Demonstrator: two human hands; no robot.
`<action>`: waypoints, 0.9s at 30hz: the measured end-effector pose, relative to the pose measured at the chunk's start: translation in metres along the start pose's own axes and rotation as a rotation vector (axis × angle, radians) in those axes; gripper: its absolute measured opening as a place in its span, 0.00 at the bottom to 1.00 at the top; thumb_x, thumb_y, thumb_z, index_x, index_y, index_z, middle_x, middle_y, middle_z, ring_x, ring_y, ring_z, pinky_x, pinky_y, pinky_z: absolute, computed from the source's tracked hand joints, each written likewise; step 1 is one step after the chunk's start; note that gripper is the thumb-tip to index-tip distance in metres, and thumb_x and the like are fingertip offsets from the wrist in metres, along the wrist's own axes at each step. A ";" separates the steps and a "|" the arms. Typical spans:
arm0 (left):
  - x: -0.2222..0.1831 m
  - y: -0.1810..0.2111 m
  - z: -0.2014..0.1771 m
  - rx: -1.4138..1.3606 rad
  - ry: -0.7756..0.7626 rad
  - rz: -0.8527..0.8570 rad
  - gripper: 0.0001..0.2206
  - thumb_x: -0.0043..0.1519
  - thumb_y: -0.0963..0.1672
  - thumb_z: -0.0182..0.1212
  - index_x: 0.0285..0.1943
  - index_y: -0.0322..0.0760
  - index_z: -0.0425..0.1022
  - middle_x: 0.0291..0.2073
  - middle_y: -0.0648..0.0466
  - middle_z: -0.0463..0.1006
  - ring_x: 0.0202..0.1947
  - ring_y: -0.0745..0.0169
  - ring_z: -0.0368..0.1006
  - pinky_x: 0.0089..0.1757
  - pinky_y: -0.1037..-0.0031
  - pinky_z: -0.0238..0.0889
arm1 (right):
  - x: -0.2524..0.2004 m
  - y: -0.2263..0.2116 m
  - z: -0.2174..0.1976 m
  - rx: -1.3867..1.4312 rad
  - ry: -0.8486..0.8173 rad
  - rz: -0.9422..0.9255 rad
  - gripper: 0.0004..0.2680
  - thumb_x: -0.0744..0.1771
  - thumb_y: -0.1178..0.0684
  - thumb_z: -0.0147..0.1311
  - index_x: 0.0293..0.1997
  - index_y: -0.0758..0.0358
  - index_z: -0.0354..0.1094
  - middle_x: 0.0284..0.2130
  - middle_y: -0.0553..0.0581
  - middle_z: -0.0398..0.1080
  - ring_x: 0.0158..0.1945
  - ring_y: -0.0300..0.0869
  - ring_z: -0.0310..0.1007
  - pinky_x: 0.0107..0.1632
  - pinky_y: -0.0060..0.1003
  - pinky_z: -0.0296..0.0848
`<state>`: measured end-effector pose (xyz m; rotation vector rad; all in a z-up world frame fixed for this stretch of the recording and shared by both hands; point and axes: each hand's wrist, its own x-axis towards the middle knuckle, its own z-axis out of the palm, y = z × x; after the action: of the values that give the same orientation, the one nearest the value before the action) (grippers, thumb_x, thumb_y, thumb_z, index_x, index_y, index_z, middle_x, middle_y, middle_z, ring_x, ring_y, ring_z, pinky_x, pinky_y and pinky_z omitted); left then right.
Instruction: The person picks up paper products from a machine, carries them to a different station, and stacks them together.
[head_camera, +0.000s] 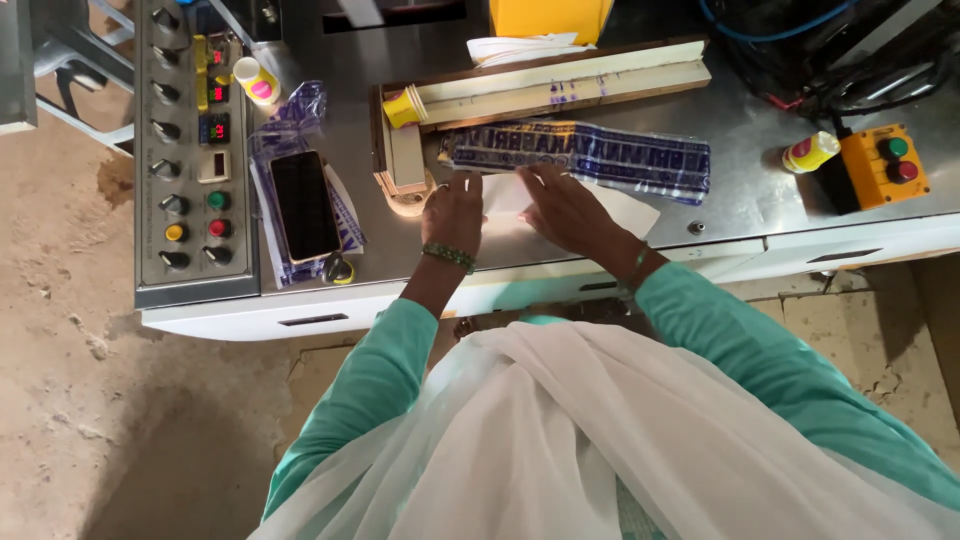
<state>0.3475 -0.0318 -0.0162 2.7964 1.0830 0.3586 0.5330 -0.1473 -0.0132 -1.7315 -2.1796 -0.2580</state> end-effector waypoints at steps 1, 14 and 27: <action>0.002 0.000 -0.001 0.001 0.000 0.001 0.28 0.48 0.45 0.76 0.57 0.36 0.70 0.53 0.46 0.73 0.46 0.48 0.76 0.45 0.62 0.70 | 0.003 0.000 0.000 0.000 0.001 0.001 0.26 0.66 0.48 0.60 0.67 0.74 0.55 0.59 0.71 0.63 0.61 0.58 0.65 0.60 0.47 0.69; -0.093 0.031 0.036 -0.036 -0.090 0.172 0.27 0.50 0.47 0.69 0.57 0.28 0.70 0.49 0.42 0.72 0.46 0.45 0.73 0.40 0.60 0.67 | -0.095 -0.038 0.017 0.129 -0.183 0.083 0.27 0.63 0.48 0.57 0.66 0.76 0.55 0.57 0.73 0.63 0.59 0.62 0.63 0.59 0.53 0.65; -0.088 0.024 0.039 -0.087 -0.350 0.444 0.12 0.51 0.43 0.63 0.42 0.32 0.73 0.44 0.46 0.73 0.43 0.48 0.73 0.42 0.62 0.69 | -0.083 -0.064 -0.021 0.200 -0.284 0.179 0.21 0.62 0.35 0.64 0.44 0.66 0.70 0.36 0.61 0.68 0.41 0.53 0.73 0.40 0.48 0.74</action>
<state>0.3108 -0.1101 -0.0642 2.8504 0.3633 -0.0501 0.4904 -0.2446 -0.0207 -1.9257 -2.1292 0.2568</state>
